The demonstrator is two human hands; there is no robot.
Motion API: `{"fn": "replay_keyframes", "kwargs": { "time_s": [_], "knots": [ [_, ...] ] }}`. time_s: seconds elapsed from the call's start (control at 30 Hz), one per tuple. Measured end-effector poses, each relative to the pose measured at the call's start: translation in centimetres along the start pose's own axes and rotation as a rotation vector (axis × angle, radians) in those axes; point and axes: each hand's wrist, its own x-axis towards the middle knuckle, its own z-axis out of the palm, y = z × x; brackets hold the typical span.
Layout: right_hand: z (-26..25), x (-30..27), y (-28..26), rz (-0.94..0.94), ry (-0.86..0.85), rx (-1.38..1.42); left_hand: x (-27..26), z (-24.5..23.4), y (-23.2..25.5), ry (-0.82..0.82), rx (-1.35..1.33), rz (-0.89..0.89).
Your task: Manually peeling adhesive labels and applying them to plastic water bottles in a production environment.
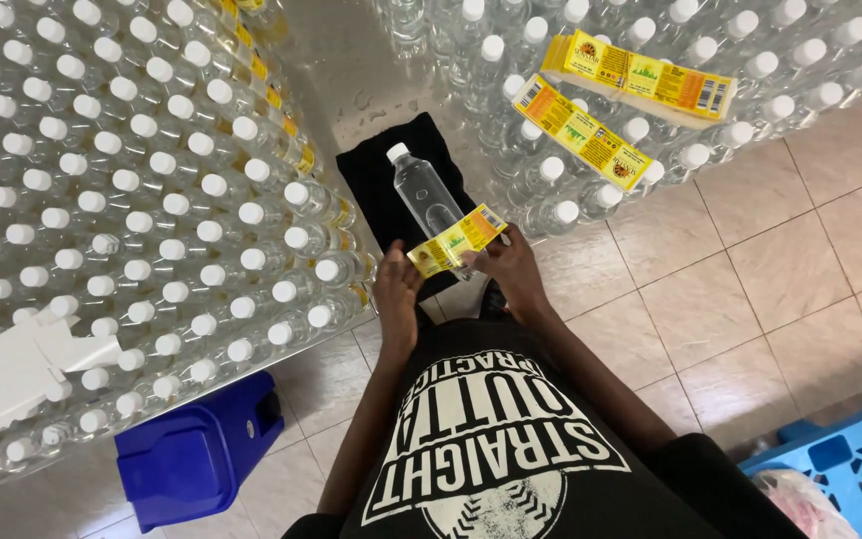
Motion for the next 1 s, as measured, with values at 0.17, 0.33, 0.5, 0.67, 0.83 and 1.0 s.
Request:
{"fn": "replay_keyframes", "kwargs": {
  "time_s": [0.17,0.33,0.5,0.67,0.83,1.0],
  "knots": [
    [-0.8,-2.1,-4.4,-0.137,-0.188,-0.029,-2.3,2.4,10.0,-0.205,0.167,0.356],
    [-0.1,-2.4,-4.2,-0.239,-0.320,-0.028,-3.7,5.9,13.5,-0.287,0.015,0.364],
    [2.2,-3.5,-4.7,-0.774,0.076,-0.347,-3.5,6.9,12.5,0.009,-0.088,0.458],
    [3.4,-3.7,-3.1,-1.233,0.043,-0.743,-4.6,7.6,12.2,0.002,-0.113,0.464],
    [5.4,-4.4,-5.0,-1.235,0.020,-0.868,-5.5,7.8,12.3,-0.011,-0.125,0.447],
    [5.5,-4.0,-5.3,-1.063,-0.083,-0.939,-6.2,7.4,12.2,-0.136,-0.101,0.475]
  ]
}}
